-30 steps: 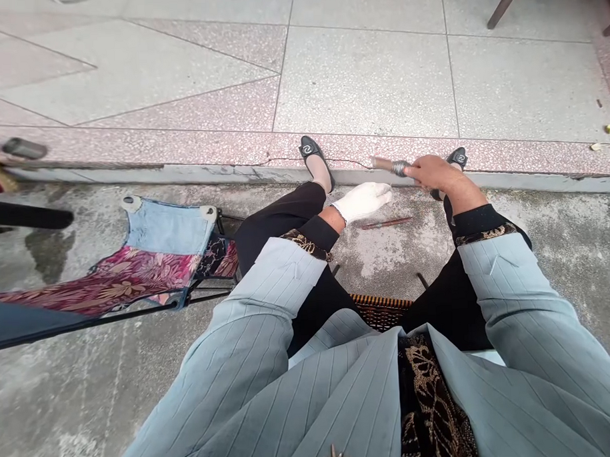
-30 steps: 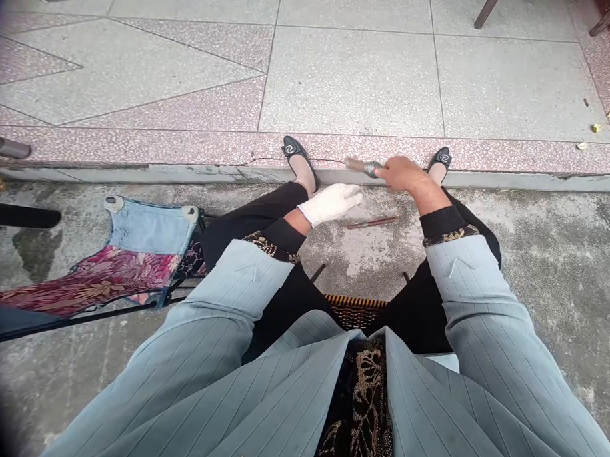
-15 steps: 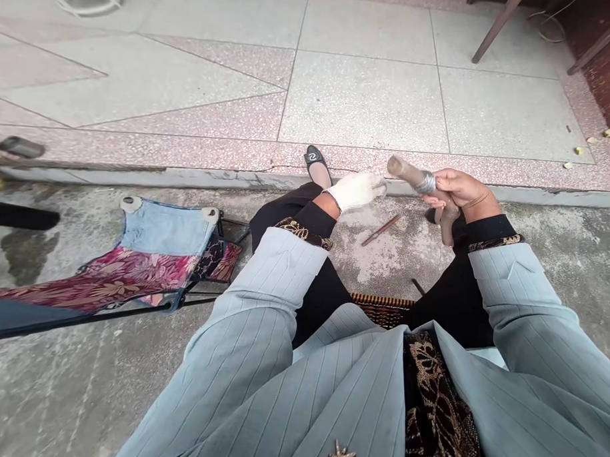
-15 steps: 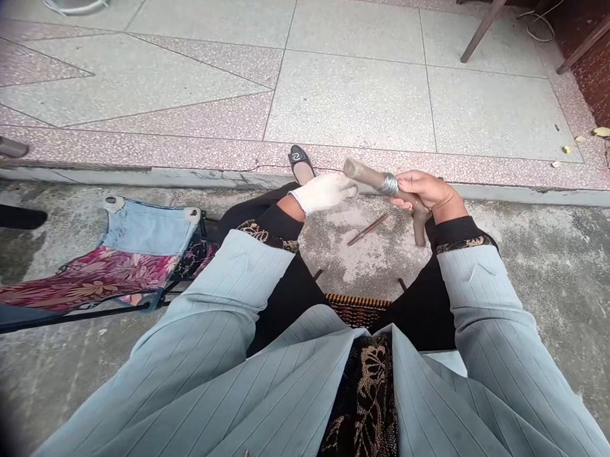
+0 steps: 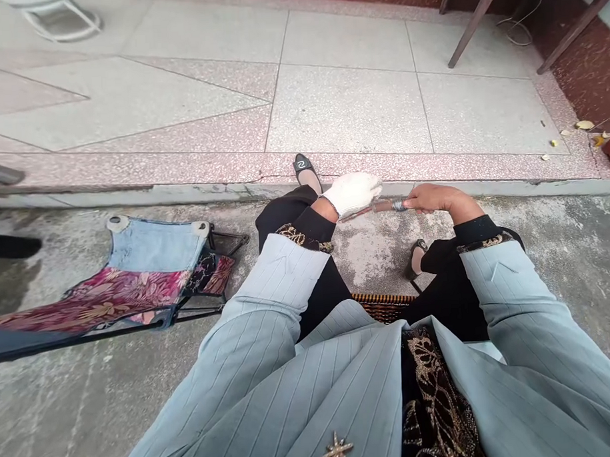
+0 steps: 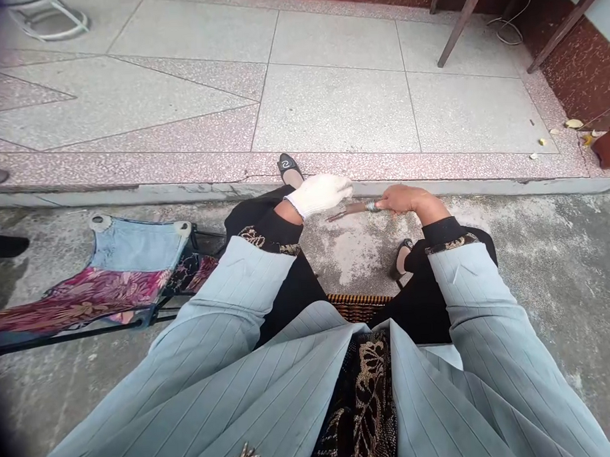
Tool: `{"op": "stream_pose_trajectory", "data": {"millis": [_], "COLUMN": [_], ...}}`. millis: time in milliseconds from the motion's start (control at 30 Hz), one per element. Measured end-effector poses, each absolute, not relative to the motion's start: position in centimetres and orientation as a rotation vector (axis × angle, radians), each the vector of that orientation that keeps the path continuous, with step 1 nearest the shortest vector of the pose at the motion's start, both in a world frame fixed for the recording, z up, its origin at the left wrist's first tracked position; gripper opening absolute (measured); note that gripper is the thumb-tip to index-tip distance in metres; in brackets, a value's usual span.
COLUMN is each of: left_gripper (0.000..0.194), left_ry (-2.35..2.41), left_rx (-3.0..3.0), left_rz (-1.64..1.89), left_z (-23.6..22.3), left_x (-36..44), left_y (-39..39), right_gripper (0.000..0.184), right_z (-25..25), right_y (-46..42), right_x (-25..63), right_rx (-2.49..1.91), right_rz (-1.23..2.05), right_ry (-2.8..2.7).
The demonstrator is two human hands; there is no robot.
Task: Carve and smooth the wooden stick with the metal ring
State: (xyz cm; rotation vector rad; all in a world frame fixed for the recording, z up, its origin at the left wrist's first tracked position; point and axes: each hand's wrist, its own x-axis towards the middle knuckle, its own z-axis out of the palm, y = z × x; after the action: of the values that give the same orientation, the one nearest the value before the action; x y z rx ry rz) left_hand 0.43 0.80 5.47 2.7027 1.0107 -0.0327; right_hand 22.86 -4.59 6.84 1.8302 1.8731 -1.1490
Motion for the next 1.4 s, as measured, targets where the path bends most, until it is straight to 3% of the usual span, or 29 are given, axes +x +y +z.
{"op": "stream_pose_trajectory", "data": {"millis": [133, 367, 433, 533, 667, 800, 900, 1033, 1267, 1400], "left_gripper": [0.042, 0.037, 0.038, 0.04, 0.04, 0.045, 0.042, 0.036, 0.032, 0.038], "left_ry": [0.909, 0.774, 0.769, 0.748, 0.786, 0.946, 0.994, 0.925, 0.895, 0.788], "left_rx": [2.644, 2.49, 2.393, 2.285, 2.342, 2.425, 2.496, 2.545, 2.486, 2.334], "left_rz": [0.085, 0.097, 0.16, 0.207, 0.146, 0.104, 0.048, -0.042, 0.001, 0.056], "left_z": [5.4, 2.7, 1.8, 0.7, -0.4, -0.8, -1.0, -1.5, -1.4, -1.0], "left_x": [0.3, 0.7, 0.9, 1.1, 0.6, -0.2, -0.3, 0.1, 1.4, 1.9], "left_y": [-0.5, -2.2, -2.4, -2.5, -2.3, -1.3, -0.6, -1.0, -2.9, -3.5], "right_gripper": [0.034, 0.028, 0.03, 0.034, 0.038, 0.047, 0.052, 0.057, 0.045, 0.042], "right_z": [6.4, 6.0, 6.3, 6.8, 6.9, 6.2, 5.8, 5.4, 3.0, 2.5], "right_y": [-4.3, -4.9, -5.4, -6.4, -7.7, -8.6, -9.2, -9.7, -7.7, -5.7], "right_x": [23.2, 22.9, 22.5, 21.6, 21.3, 23.0, 24.6, 24.6, 22.8, 24.0], "right_rx": [2.108, 2.333, 2.458, 2.599, 2.39, 1.979, 1.629, 1.253, 1.851, 2.295], "right_rz": [-0.908, -0.838, -1.049, -1.73, -2.521, -2.751, -2.552, -2.039, -1.001, -0.851], "right_ry": [1.972, 2.124, 2.158, 2.055, 1.829, 1.879, 1.97, 1.919, 1.781, 1.83]}}
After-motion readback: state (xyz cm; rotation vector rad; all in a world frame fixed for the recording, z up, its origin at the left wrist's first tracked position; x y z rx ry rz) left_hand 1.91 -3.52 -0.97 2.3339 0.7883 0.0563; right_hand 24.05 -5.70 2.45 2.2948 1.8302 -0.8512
